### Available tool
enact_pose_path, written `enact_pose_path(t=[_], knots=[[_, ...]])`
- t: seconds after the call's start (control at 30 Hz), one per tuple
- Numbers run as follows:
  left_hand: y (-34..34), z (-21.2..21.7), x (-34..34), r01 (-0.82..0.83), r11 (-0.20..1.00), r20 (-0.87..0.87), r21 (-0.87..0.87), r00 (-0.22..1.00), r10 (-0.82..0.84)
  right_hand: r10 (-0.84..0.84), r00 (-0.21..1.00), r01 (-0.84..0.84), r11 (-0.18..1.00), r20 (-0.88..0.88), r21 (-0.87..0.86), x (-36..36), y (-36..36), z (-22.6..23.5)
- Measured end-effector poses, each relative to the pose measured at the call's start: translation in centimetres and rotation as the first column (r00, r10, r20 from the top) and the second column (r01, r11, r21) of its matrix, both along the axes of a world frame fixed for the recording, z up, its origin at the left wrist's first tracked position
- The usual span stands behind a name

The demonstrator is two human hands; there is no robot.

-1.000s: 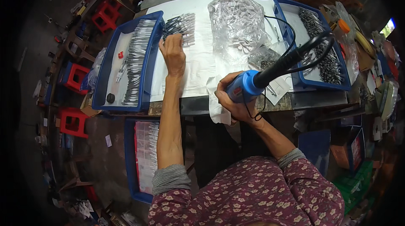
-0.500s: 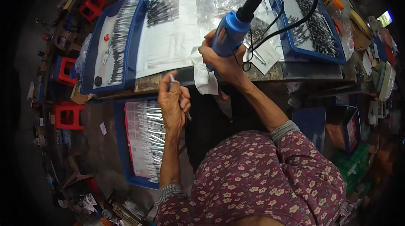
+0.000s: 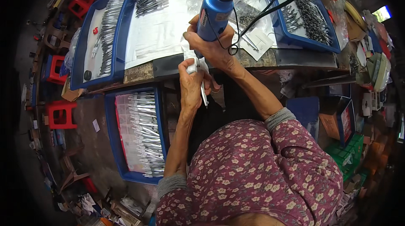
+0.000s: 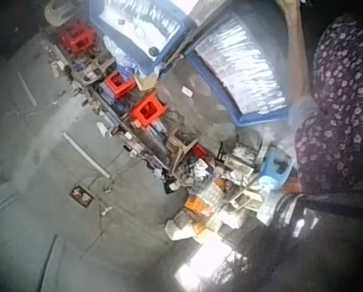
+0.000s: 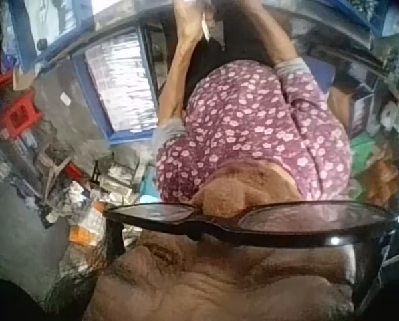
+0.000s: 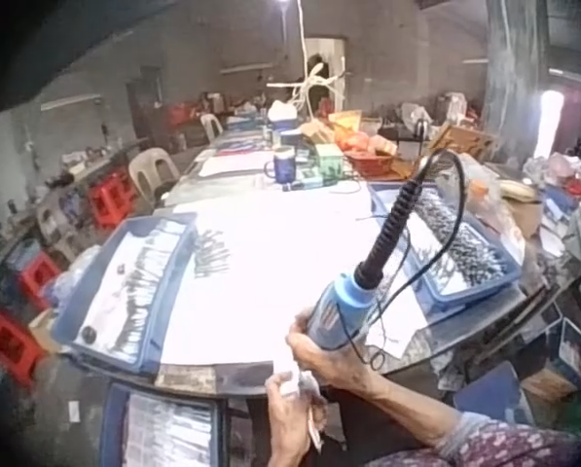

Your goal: Using a handheld electric screwdriver to process or assemble small metal components at a workstation.

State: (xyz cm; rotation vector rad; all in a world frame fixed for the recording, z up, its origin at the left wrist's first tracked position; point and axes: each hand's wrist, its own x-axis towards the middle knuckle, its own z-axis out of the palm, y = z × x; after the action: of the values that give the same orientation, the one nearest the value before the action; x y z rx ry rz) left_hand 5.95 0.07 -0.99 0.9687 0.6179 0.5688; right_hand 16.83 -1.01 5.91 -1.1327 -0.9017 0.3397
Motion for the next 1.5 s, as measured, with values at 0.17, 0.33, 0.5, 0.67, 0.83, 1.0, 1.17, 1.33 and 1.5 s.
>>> enact_pose_path(t=[0.17,0.33,0.5,0.67,0.83,1.0,1.17,1.33,1.5], knots=[[-0.1,-0.1,0.3,-0.018,0.997,0.029,-0.079,0.999,0.021,0.017,1.000,-0.017,1.000,0.014,0.003,0.3,0.0,0.5],[0.2,-0.1,0.2,-0.014,0.992,0.046,-0.124,0.999,0.020,0.079,0.996,-0.082,0.988,0.026,0.133,0.1,-0.3,1.8],[0.0,-0.7,0.2,-0.034,0.992,0.081,-0.125,0.996,0.045,0.052,0.997,-0.054,0.998,0.059,0.031,-0.4,-0.8,2.1],[0.0,-1.0,0.2,-0.030,0.991,0.112,-0.133,0.993,0.045,0.041,0.994,-0.038,0.999,0.103,-0.026,-0.7,-1.0,1.9],[-0.2,-0.9,0.1,-0.041,0.988,0.135,-0.149,0.989,0.061,0.053,0.996,-0.054,0.998,0.075,0.012,-1.0,-0.9,1.5],[-0.2,-1.0,0.1,-0.041,0.986,0.139,-0.161,0.988,0.064,0.040,0.997,-0.041,0.999,0.059,0.019,-1.0,-0.8,1.4],[-0.2,-1.0,0.1,-0.039,0.983,0.148,-0.178,0.987,0.066,0.072,0.997,-0.072,0.997,0.035,-0.011,-0.8,-0.6,1.6],[-0.2,-1.0,0.2,-0.036,0.978,0.155,-0.204,0.986,0.068,0.028,0.998,-0.028,1.000,0.056,0.008,-0.5,-0.3,1.4],[-0.1,-0.7,0.1,-0.032,0.973,0.147,-0.228,0.987,0.067,0.121,0.991,-0.121,0.993,0.052,-0.006,0.5,0.5,1.5]])
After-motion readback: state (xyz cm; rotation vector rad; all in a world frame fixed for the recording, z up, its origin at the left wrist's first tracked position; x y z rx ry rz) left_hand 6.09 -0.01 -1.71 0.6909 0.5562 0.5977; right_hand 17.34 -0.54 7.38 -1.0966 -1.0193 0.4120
